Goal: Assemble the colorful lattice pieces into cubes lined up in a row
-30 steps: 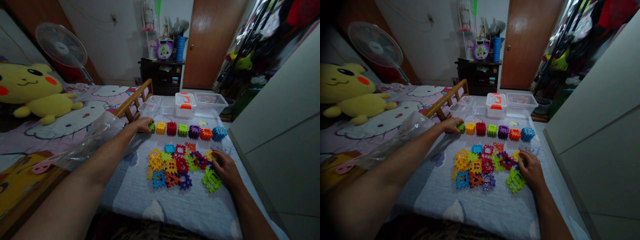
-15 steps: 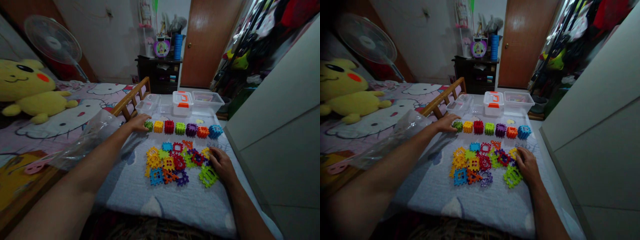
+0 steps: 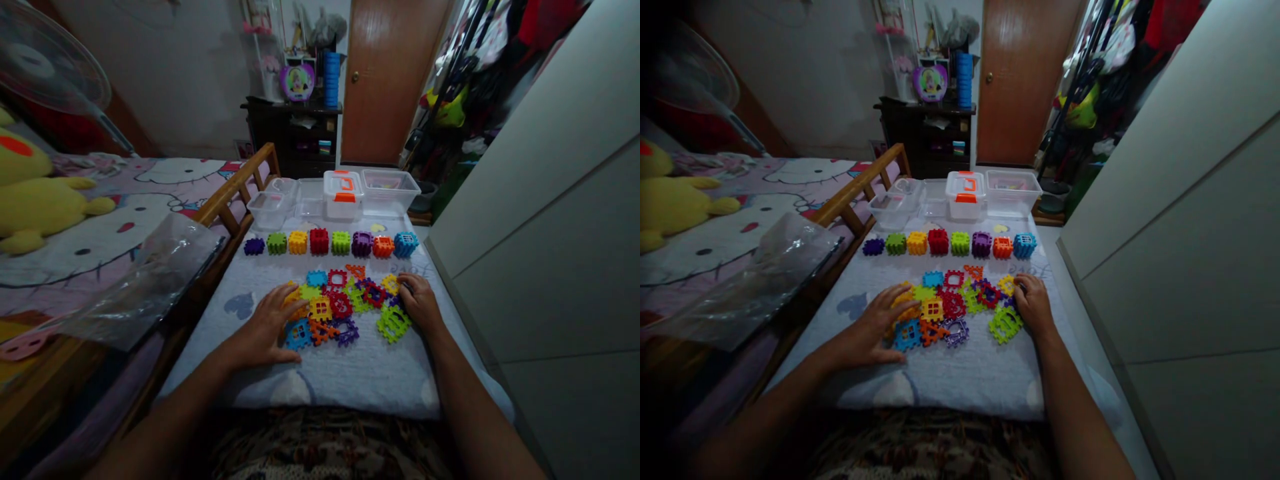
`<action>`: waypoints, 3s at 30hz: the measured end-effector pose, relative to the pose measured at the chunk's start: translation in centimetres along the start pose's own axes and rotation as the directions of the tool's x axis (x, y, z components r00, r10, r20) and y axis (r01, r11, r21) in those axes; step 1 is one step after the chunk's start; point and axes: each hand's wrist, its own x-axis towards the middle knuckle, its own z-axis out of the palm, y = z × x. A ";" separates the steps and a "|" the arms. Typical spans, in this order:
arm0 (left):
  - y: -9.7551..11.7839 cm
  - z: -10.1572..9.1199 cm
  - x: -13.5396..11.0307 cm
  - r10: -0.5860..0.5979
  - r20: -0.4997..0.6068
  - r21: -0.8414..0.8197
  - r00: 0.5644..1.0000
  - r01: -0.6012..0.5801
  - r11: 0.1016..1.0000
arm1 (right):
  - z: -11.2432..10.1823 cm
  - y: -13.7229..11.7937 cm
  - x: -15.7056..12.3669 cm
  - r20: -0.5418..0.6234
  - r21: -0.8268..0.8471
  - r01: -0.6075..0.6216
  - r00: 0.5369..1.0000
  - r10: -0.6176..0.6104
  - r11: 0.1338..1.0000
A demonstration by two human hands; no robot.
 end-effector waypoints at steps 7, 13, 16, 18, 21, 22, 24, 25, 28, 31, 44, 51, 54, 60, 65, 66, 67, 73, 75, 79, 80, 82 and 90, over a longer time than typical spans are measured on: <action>1.4 2.8 0.2 -0.088 -0.117 0.051 0.989 0.094 0.994 | -0.3 -0.3 0.0 0.005 0.018 -0.033 0.999 0.033 0.999; 0.9 2.7 0.9 -0.107 -0.233 -0.006 0.966 0.109 0.994 | -0.2 -0.3 -0.2 0.008 0.031 -0.028 1.000 0.028 0.999; 0.6 3.0 0.8 -0.144 -0.283 -0.025 0.948 0.143 0.989 | -0.2 -0.4 -0.1 0.018 0.016 -0.016 1.000 0.016 1.000; 0.5 3.2 0.5 -0.181 -0.311 -0.025 0.933 0.182 0.983 | -0.5 -0.5 -0.1 0.044 0.004 -0.010 0.999 0.010 1.000; 0.4 3.3 0.2 -0.210 -0.350 -0.038 0.913 0.211 0.977 | -1.7 -1.0 -0.7 0.116 -0.037 0.049 0.992 -0.044 0.998; 0.4 3.2 0.1 -0.207 -0.364 -0.045 0.908 0.205 0.978 | -2.3 -1.4 -1.1 0.148 -0.058 0.081 0.986 -0.072 0.995; 0.4 3.1 0.2 -0.198 -0.392 -0.059 0.898 0.190 0.980 | -3.4 -2.3 -2.1 0.221 -0.104 0.142 0.968 -0.117 0.984; 0.3 3.0 0.4 -0.197 -0.407 -0.067 0.892 0.186 0.980 | -4.0 -2.8 -2.6 0.254 -0.129 0.163 0.959 -0.126 0.978; 0.0 2.6 1.4 -0.227 -0.432 -0.097 0.873 0.205 0.974 | -5.0 -4.1 -4.1 0.343 -0.187 0.209 0.929 -0.136 0.960; -0.4 2.4 2.8 -0.275 -0.404 -0.138 0.873 0.239 0.961 | -5.0 -4.8 -5.0 0.389 -0.223 0.237 0.911 -0.137 0.945; -0.4 2.7 3.1 -0.344 -0.403 -0.292 0.848 0.237 0.927 | -2.5 -7.4 -4.4 0.373 -0.091 0.245 0.907 -0.195 0.965; -0.1 2.4 3.0 -0.367 -0.435 -0.302 0.823 0.250 0.920 | -0.7 -7.5 -1.4 0.307 0.135 0.034 0.949 -0.074 0.990; -0.1 2.5 3.0 -0.368 -0.450 -0.300 0.813 0.251 0.920 | 0.5 -7.6 -0.4 0.318 0.203 -0.107 0.947 0.038 0.973; 0.0 2.5 2.8 -0.369 -0.477 -0.262 0.798 0.271 0.926 | 1.9 -7.6 -0.5 0.126 0.103 0.023 0.991 -0.036 0.994; 0.3 1.7 2.7 -0.345 -0.535 -0.202 0.771 0.280 0.938 | 0.7 -7.5 -1.1 0.179 -0.044 0.204 0.965 -0.193 0.978; 0.5 1.5 2.8 -0.333 -0.542 -0.187 0.771 0.275 0.943 | 0.4 -7.5 -1.2 0.240 -0.075 0.240 0.946 -0.216 0.968; 0.8 1.4 2.9 -0.319 -0.546 -0.174 0.775 0.267 0.948 | 0.2 -7.5 -1.2 0.298 -0.104 0.270 0.927 -0.229 0.957; 3.1 1.6 3.9 -0.233 -0.498 -0.143 0.835 0.186 0.972 | 0.2 -7.2 -1.2 0.406 -0.213 0.327 0.887 -0.221 0.921; 3.4 1.8 4.1 -0.233 -0.482 -0.142 0.845 0.187 0.972 | 0.0 -7.1 -1.0 0.398 -0.205 0.327 0.889 -0.227 0.923; 2.0 2.0 3.9 -0.286 -0.511 -0.167 0.811 0.232 0.958 | -1.0 -6.7 0.5 0.390 -0.141 0.325 0.886 -0.249 0.935; 1.3 2.0 3.8 -0.314 -0.521 -0.184 0.794 0.255 0.949 | -1.3 -6.6 1.1 0.391 -0.130 0.328 0.884 -0.255 0.936; 0.0 2.0 3.5 -0.381 -0.530 -0.225 0.757 0.308 0.924 | -1.6 -6.5 2.3 0.416 -0.123 0.339 0.871 -0.262 0.933; -2.3 3.1 3.3 -0.492 -0.477 -0.331 0.728 0.370 0.868 | -0.5 -6.4 4.6 0.583 -0.144 0.396 0.775 -0.246 0.907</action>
